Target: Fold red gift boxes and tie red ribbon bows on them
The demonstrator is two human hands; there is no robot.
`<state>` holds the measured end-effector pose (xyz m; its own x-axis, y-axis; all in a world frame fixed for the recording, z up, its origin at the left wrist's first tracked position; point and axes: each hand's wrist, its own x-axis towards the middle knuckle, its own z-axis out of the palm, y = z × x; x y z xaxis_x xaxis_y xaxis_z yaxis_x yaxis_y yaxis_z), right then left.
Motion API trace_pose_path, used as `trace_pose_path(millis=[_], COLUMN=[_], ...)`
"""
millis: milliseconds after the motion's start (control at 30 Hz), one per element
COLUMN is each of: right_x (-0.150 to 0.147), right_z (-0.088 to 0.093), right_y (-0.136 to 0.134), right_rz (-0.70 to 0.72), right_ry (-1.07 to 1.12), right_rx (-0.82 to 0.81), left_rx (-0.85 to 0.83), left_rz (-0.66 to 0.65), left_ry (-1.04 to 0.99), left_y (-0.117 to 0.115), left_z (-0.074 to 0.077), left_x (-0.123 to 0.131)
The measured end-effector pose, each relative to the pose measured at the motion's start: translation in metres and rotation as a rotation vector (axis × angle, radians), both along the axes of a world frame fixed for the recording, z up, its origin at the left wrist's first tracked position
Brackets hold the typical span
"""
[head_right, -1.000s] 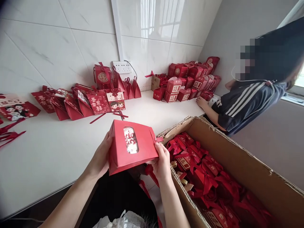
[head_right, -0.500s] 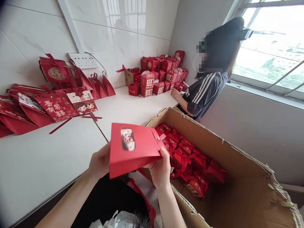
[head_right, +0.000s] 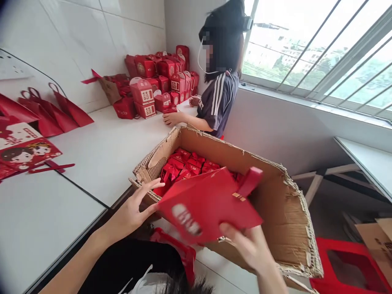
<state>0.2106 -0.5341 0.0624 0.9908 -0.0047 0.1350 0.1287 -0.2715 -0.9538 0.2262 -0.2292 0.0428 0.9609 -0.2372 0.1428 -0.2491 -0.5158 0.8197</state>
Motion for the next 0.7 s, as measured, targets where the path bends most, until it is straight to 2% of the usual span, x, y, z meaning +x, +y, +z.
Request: trace_pose_path(millis=[67, 133, 200, 267, 367, 467, 533, 600, 700], right_x=[0.014, 0.029, 0.042, 0.051, 0.059, 0.069, 0.075, 0.075, 0.061], right_z=[0.015, 0.022, 0.019, 0.005, -0.025, -0.054, -0.07, -0.083, -0.095], right_y=[-0.032, -0.059, -0.076, -0.081, -0.07, -0.055, -0.048, -0.044, -0.037], right_rz=[-0.275, -0.392, -0.335, -0.167, 0.112, 0.299, 0.334, 0.312, 0.258], right_ry=[-0.072, -0.005, 0.118, 0.249, 0.464, 0.62, 0.7, 0.747, 0.67], right_rx=[-0.21, -0.515, -0.793, -0.939, -0.924, -0.866, -0.868, -0.882, -0.818], left_rx=[0.237, 0.384, 0.449, 0.451, 0.412, 0.39, 0.387, 0.384, 0.37], left_rz=[0.005, -0.01, -0.017, -0.03, -0.024, -0.008, -0.01, -0.016, -0.012], left_ry=[-0.17, -0.296, -0.363, -0.386, -0.377, -0.344, -0.326, -0.31, -0.275], left_y=[-0.01, -0.013, -0.012, -0.009, -0.009, -0.012, -0.013, -0.015, -0.018], left_z=[-0.013, -0.028, -0.04, -0.046, -0.048, -0.047, -0.046, -0.044, -0.04], left_x=[0.005, 0.008, 0.009, 0.01, 0.011, 0.012, 0.012, 0.011, 0.008])
